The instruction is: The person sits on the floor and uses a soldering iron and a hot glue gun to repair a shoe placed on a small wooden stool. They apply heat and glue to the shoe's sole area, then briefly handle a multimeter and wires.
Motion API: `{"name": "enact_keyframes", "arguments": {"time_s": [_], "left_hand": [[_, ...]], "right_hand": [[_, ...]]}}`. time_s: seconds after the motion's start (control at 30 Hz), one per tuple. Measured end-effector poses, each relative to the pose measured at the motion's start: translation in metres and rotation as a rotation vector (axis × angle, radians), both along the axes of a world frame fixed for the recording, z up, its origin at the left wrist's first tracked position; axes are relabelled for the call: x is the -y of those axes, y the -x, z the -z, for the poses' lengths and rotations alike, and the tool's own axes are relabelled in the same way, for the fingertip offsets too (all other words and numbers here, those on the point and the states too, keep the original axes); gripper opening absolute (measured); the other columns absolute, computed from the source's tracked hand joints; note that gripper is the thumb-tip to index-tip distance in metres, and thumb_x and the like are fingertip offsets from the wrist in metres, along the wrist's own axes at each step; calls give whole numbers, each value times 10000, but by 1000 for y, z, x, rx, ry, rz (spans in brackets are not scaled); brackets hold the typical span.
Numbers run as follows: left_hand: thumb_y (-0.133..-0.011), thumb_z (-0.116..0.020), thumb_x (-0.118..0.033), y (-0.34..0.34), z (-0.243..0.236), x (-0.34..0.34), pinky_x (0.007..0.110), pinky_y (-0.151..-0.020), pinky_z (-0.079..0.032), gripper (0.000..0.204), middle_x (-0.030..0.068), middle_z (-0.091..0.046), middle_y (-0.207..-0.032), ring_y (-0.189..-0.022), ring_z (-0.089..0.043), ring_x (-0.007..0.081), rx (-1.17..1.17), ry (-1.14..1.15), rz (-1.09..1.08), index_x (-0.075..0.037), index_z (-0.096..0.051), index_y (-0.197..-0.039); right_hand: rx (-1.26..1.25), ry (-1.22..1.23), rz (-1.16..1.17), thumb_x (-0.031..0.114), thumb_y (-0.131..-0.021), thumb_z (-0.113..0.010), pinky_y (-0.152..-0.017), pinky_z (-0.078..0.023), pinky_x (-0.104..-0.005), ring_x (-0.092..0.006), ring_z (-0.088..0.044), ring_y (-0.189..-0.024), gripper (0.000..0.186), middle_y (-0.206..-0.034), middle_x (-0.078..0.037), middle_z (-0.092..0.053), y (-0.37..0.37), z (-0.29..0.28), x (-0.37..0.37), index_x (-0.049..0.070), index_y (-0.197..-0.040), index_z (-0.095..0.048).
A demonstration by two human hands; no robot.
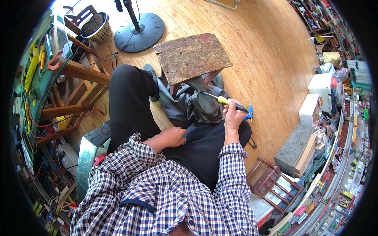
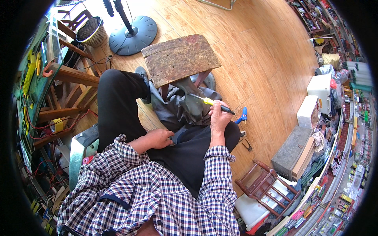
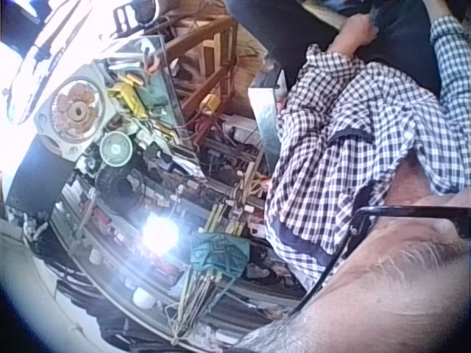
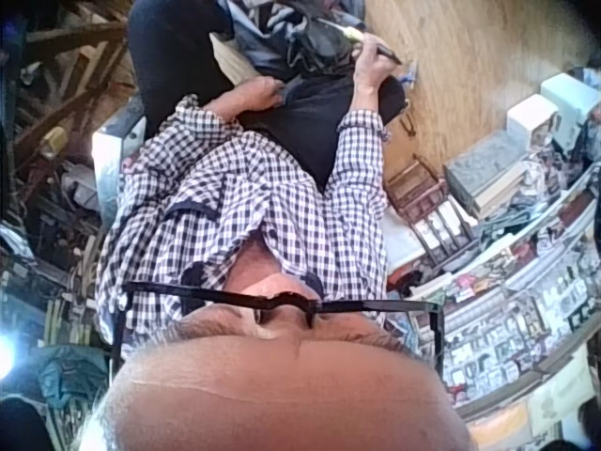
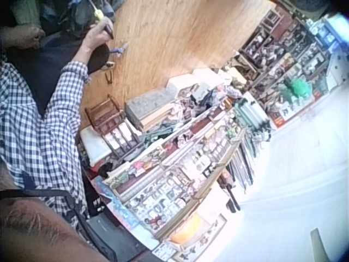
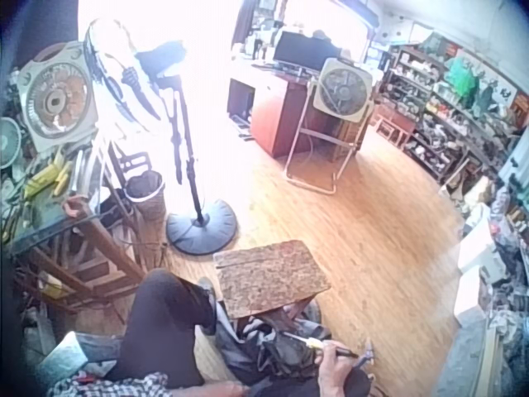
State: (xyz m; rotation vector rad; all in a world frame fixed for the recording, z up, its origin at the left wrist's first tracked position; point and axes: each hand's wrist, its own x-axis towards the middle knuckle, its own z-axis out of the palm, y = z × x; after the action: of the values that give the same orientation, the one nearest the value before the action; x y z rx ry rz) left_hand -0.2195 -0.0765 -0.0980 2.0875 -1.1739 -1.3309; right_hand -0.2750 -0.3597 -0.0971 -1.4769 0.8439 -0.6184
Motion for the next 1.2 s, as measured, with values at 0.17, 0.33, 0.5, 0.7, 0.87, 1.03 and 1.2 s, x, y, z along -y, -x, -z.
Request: {"name": "enact_keyframes", "arguments": {"time_s": [0.17, 0.33, 0.5, 0.7, 0.87, 1.03, 1.2], "left_hand": [[-968, -682, -296, 0, -2, 1, 491, -1016, -561, 467, 200, -719, -1272, -1194, -689, 388, 7, -13, 3, -44, -673, -1361], [-970, -684, -302, 0, -2, 1, 492, -1009, -564, 471, 198, -717, -1273, -1190, -690, 387, 12, -9, 5, -51, -670, -1368], [-969, -681, -302, 0, -3, 1, 492, -1009, -564, 469, 195, -718, -1272, -1191, -691, 385, 10, -19, 5, -52, -670, -1365], [-967, -675, -299, 2, -1, 1, 492, -1010, -563, 464, 197, -720, -1269, -1194, -689, 385, 10, -5, 8, -50, -672, -1359], [-962, -680, -301, 3, -2, 1, 492, -1010, -562, 461, 192, -721, -1272, -1196, -688, 383, -1, 5, -10, -44, -679, -1345], [-960, -682, -297, 2, -2, -1, 498, -1010, -560, 455, 189, -723, -1271, -1196, -687, 386, -7, 12, -20, -40, -685, -1335], [-983, -679, -281, -3, -11, 1, 473, -1007, -562, 446, 194, -728, -1277, -1192, -691, 377, -57, 45, -51, -30, -682, -1352]], "right_hand": [[-4, 10, 10, 136, -986, -696, -485, -497, -243, -118, -593, -509, 198, -734, -87, -686, 2, -2, 3, -49, -1047, -734], [-14, 21, 27, 141, -983, -698, -480, -498, -239, -112, -583, -508, 199, -733, -85, -681, 3, -2, 4, -46, -1039, -734], [13, 21, 44, 135, -983, -692, -485, -498, -235, -112, -583, -511, 190, -735, -84, -683, 4, -3, 5, -43, -1029, -738], [60, -107, 40, 149, -1003, -701, -516, -511, -239, -123, -608, -536, 191, -754, -86, -698, -3, -9, -1, -34, -1038, -744], [41, -131, -20, 160, -1020, -705, -537, -525, -248, -133, -630, -556, 202, -774, -92, -707, -7, 3, -2, -33, -1070, -740], [31, -113, -17, 152, -1002, -708, -529, -518, -249, -131, -631, -549, 203, -769, -95, -702, -4, 1, -5, -40, -1061, -738], [-8, -28, 46, 149, -995, -698, -508, -495, -246, -120, -608, -533, 207, -741, -88, -686, 4, -12, -14, -48, -1045, -733]]}}
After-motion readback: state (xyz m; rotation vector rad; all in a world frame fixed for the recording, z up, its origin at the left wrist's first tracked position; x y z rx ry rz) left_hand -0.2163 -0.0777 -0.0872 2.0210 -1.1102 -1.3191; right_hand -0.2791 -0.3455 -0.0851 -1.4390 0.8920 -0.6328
